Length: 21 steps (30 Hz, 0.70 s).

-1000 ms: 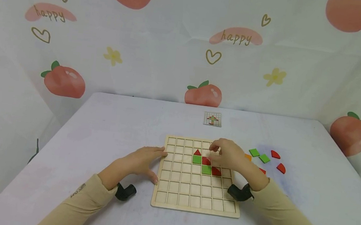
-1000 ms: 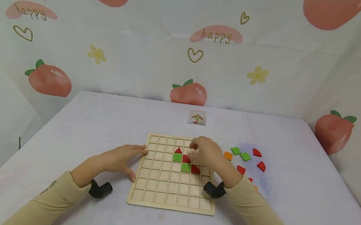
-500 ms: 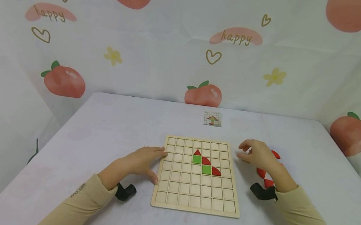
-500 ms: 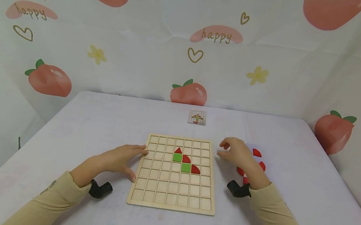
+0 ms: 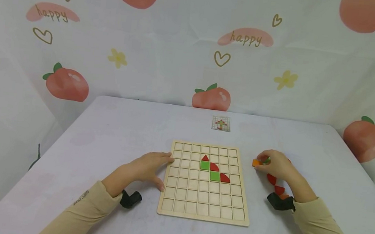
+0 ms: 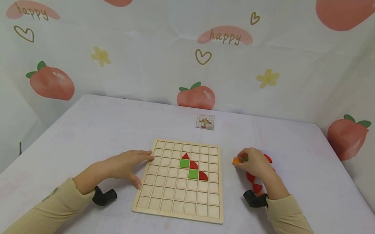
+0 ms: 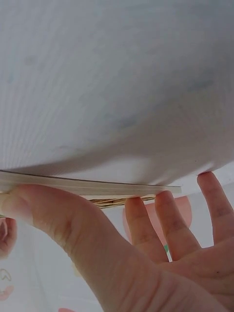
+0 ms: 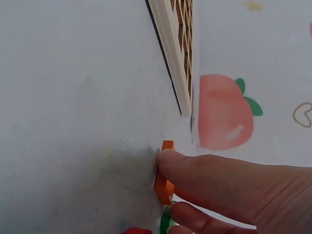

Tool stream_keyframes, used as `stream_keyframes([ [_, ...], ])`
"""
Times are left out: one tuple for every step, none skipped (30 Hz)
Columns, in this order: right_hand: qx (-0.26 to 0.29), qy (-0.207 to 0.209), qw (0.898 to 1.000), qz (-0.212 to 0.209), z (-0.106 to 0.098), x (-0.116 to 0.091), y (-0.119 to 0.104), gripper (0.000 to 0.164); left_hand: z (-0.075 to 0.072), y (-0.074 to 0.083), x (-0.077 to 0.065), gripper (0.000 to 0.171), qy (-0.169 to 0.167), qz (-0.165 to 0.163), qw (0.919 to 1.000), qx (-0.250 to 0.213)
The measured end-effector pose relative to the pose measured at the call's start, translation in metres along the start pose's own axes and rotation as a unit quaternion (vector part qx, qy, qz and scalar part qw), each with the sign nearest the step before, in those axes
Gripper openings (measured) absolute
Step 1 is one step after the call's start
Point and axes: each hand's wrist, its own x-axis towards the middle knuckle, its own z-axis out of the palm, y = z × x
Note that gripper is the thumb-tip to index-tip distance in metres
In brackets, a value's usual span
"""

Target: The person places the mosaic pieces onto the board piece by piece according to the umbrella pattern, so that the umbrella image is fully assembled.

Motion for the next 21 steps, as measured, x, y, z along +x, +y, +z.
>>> stream_keyframes([
  [0.002,-0.001,1.0,0.001,0.0,-0.0001,0.0001,0.03,-0.0002,0.0002,-0.0002,0.089,0.001,0.001,1.0,-0.001],
  [0.003,-0.002,1.0,0.002,0.0001,-0.0001,0.0002,0.029,-0.0002,0.0003,-0.0003,0.089,0.001,0.001,1.0,-0.002],
  [0.003,-0.002,1.0,0.002,0.0001,-0.0002,0.0001,0.028,-0.0002,0.0003,-0.0004,0.089,0.001,0.001,1.0,-0.003],
  [0.002,-0.001,1.0,0.002,0.0001,-0.0002,0.0002,0.027,-0.0003,0.0004,-0.0005,0.089,0.002,0.001,1.0,-0.004],
  [0.002,-0.001,1.0,0.002,0.0002,-0.0001,0.0003,0.027,-0.0004,0.0005,-0.0005,0.089,0.002,0.001,1.0,-0.005],
  [0.001,-0.001,1.0,0.002,0.0003,-0.0002,0.0004,0.026,-0.0004,0.0004,-0.0005,0.089,0.001,0.0,1.0,-0.005],
  [0.001,0.0,1.0,0.001,0.0003,-0.0002,0.0005,0.026,-0.0003,0.0004,-0.0005,0.089,0.001,-0.001,1.0,-0.005],
  [0.0,0.001,1.0,0.001,0.0002,-0.0003,0.0005,0.026,-0.0002,0.0002,-0.0003,0.089,0.0,-0.002,1.0,-0.005],
  [-0.001,0.002,1.0,-0.001,0.0004,-0.0003,0.0008,0.025,-0.0002,0.0001,-0.0002,0.089,0.0,-0.002,1.0,-0.005],
  [0.0,0.002,1.0,-0.003,0.0006,-0.0003,0.0011,0.025,-0.0002,0.0,-0.0001,0.089,0.0,-0.003,1.0,-0.005],
  [0.001,0.003,1.0,-0.005,0.0008,-0.0003,0.0015,0.025,-0.0001,-0.0001,0.0,0.089,0.0,-0.003,1.0,-0.005],
  [0.001,0.004,1.0,-0.005,0.0008,-0.0004,0.0015,0.025,-0.0001,-0.0001,0.0001,0.089,-0.001,-0.003,1.0,-0.005],
  [0.002,0.005,1.0,-0.006,0.0009,-0.0004,0.0015,0.025,0.0,-0.0002,0.0002,0.089,-0.001,-0.003,1.0,-0.006],
  [0.002,0.005,1.0,-0.006,0.0011,-0.0003,0.002,0.025,0.0,-0.0002,0.0002,0.089,-0.001,-0.003,1.0,-0.007],
  [0.004,0.004,1.0,-0.006,0.0012,-0.0002,0.0025,0.024,0.0,-0.0002,0.0002,0.089,-0.001,-0.003,1.0,-0.007],
  [0.004,0.005,1.0,-0.005,0.0011,-0.0002,0.0027,0.024,0.0,-0.0003,0.0002,0.089,-0.001,-0.003,1.0,-0.008],
  [0.004,0.005,1.0,-0.004,0.0011,-0.0001,0.0028,0.024,0.0,-0.0003,0.0001,0.09,-0.002,-0.003,1.0,-0.008],
  [0.005,0.005,1.0,-0.001,0.0011,-0.0002,0.0027,0.024,0.0,-0.0004,0.0001,0.09,-0.002,-0.003,1.0,-0.009],
  [0.005,0.004,1.0,0.0,0.0013,-0.0002,0.0029,0.024,0.0002,-0.0005,0.0001,0.09,-0.002,-0.003,1.0,-0.009],
  [0.005,0.004,1.0,0.001,0.0015,-0.0002,0.003,0.024,0.0003,-0.0007,0.0001,0.09,-0.002,-0.003,0.9999,-0.01],
  [0.005,0.003,1.0,0.003,0.0017,-0.0004,0.0026,0.025,0.0005,-0.0008,0.0001,0.09,-0.002,-0.003,0.9999,-0.009],
])
